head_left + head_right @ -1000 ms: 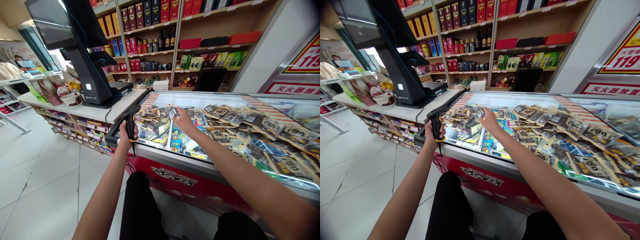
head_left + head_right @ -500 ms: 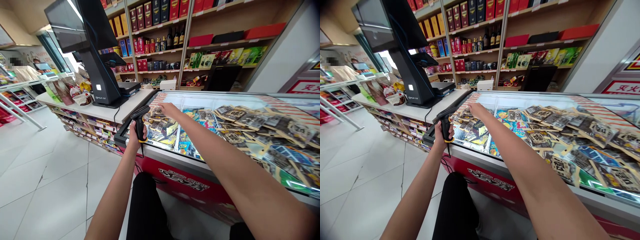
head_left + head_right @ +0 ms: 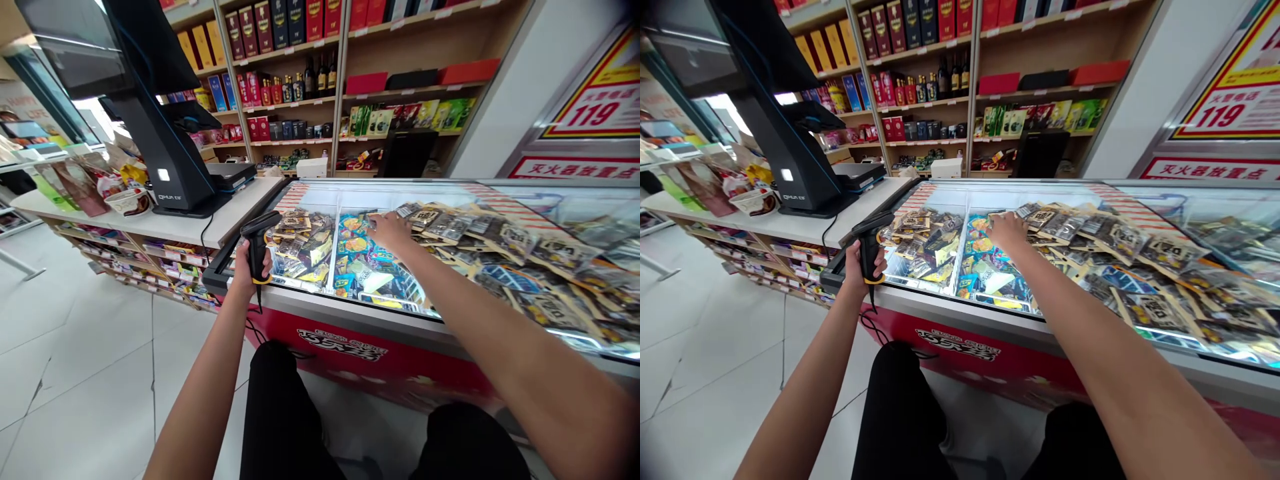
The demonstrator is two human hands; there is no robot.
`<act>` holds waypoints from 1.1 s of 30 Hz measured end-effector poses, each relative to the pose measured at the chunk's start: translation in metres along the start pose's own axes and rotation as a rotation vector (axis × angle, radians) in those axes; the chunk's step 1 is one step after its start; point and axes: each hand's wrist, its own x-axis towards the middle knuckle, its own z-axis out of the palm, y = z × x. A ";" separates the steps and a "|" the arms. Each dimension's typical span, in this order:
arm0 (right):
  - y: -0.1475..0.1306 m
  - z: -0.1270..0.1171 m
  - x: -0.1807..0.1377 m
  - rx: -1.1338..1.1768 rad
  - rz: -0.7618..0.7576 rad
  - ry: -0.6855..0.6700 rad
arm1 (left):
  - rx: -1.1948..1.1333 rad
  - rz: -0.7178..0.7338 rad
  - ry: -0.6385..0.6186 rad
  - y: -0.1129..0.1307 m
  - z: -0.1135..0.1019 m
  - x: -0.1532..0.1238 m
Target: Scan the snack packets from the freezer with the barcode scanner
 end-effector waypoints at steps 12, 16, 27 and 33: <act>0.018 -0.016 0.017 0.372 0.083 -0.070 | 0.075 -0.034 -0.102 0.000 -0.003 0.002; 0.007 -0.019 0.005 0.618 -0.009 -0.043 | 0.089 -0.064 -0.147 0.000 -0.004 0.002; -0.080 0.001 -0.036 1.853 0.096 -0.276 | 0.155 -0.137 -0.252 -0.001 -0.008 -0.001; -0.073 0.009 -0.051 1.840 0.135 -0.296 | 0.309 -0.236 -0.403 0.000 -0.008 0.000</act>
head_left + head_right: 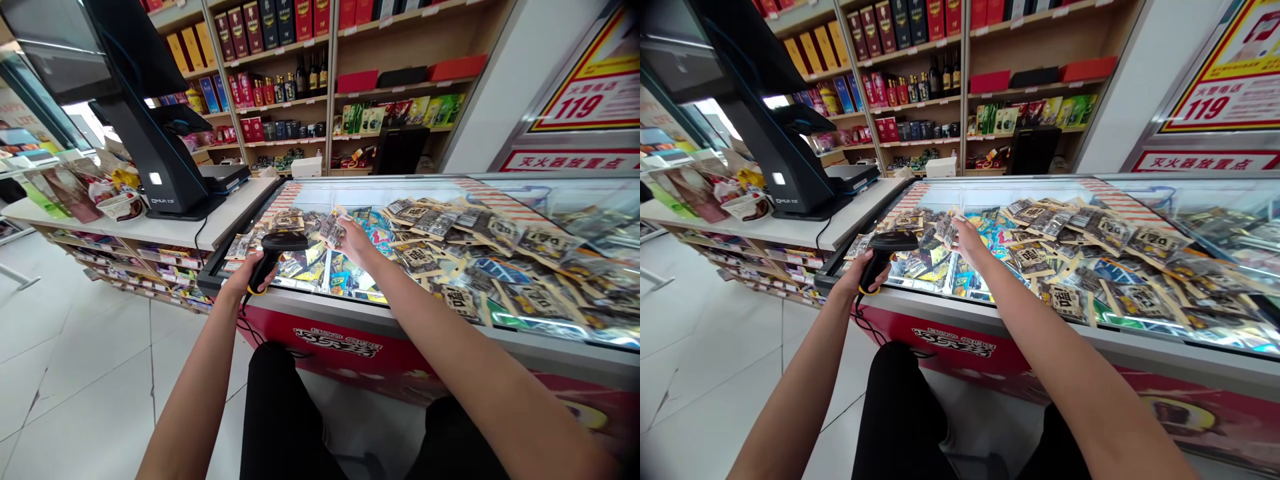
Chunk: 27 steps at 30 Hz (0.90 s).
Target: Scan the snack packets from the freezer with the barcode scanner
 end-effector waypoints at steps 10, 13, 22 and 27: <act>-0.005 0.002 -0.009 -0.156 -0.031 0.004 | -0.009 -0.015 -0.019 0.000 -0.001 -0.002; -0.006 0.002 -0.010 -0.144 -0.026 0.024 | -0.019 -0.035 -0.028 0.000 -0.001 -0.002; 0.001 -0.004 -0.002 -0.298 -0.085 0.034 | -0.127 -0.008 0.044 -0.002 -0.002 0.000; 0.004 -0.001 0.014 -0.821 -0.418 0.131 | -0.303 0.211 0.303 0.002 0.006 0.000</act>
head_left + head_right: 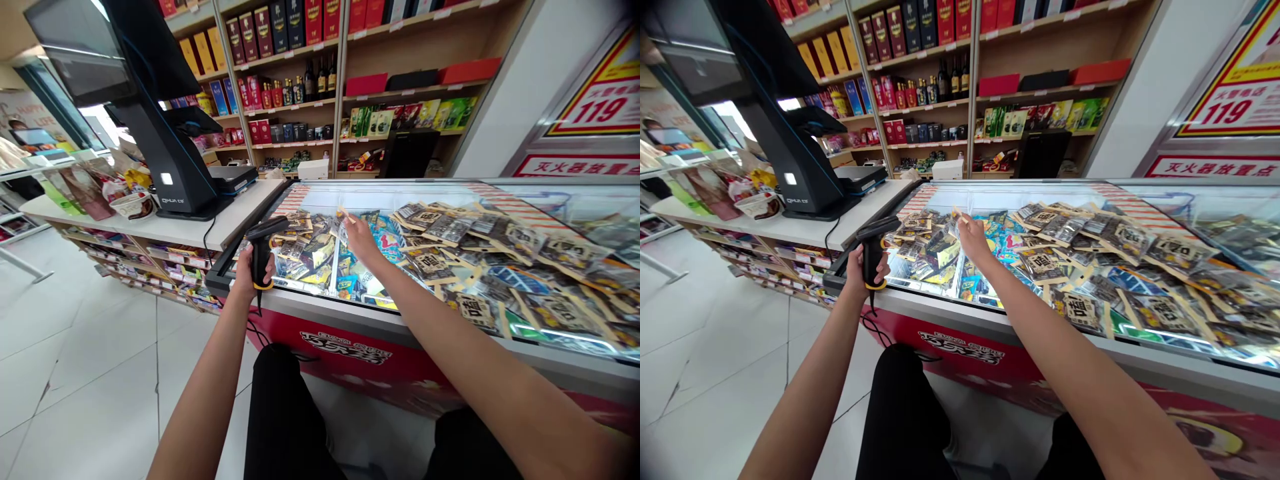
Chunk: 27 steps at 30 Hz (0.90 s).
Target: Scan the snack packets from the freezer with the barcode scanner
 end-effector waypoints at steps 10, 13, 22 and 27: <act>-0.022 0.019 0.022 -0.481 -0.363 -0.120 | -0.042 0.025 0.162 0.000 0.003 0.003; -0.008 0.026 0.037 -0.541 -0.244 -0.187 | -0.042 0.048 0.133 -0.001 0.003 0.003; 0.010 0.025 0.047 -0.479 -0.161 -0.370 | -0.070 0.003 0.140 0.001 0.004 0.001; 0.006 -0.029 0.029 -0.813 -0.013 -0.313 | -0.056 -0.010 0.082 0.001 0.002 0.002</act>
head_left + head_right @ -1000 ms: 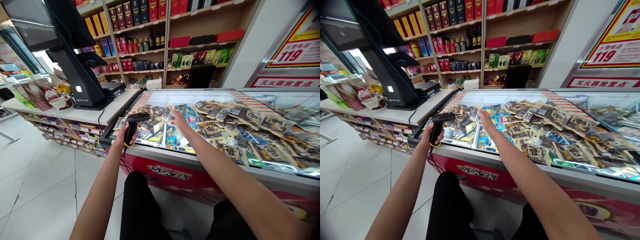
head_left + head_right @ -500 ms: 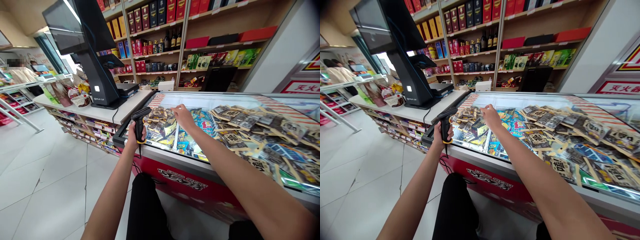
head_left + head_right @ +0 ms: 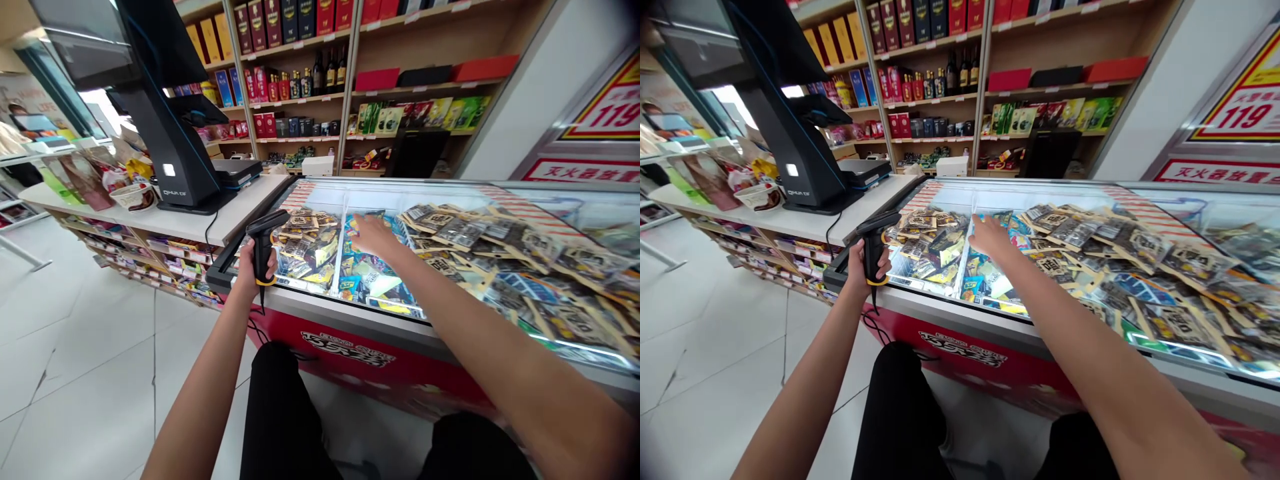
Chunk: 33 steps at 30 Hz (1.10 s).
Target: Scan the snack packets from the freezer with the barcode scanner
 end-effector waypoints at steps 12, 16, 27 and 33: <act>0.092 -0.068 -0.135 -0.319 0.314 -0.111 | 0.091 -0.085 -0.201 0.000 -0.009 0.000; 0.094 -0.051 -0.141 -0.258 0.194 -0.064 | 0.098 -0.061 -0.210 0.001 -0.007 0.000; 0.061 -0.045 -0.096 0.793 0.087 0.294 | 0.110 -0.046 -0.212 -0.001 -0.008 -0.001; -0.005 -0.023 -0.060 1.622 0.014 0.021 | 0.177 -0.139 -0.311 -0.001 -0.009 0.000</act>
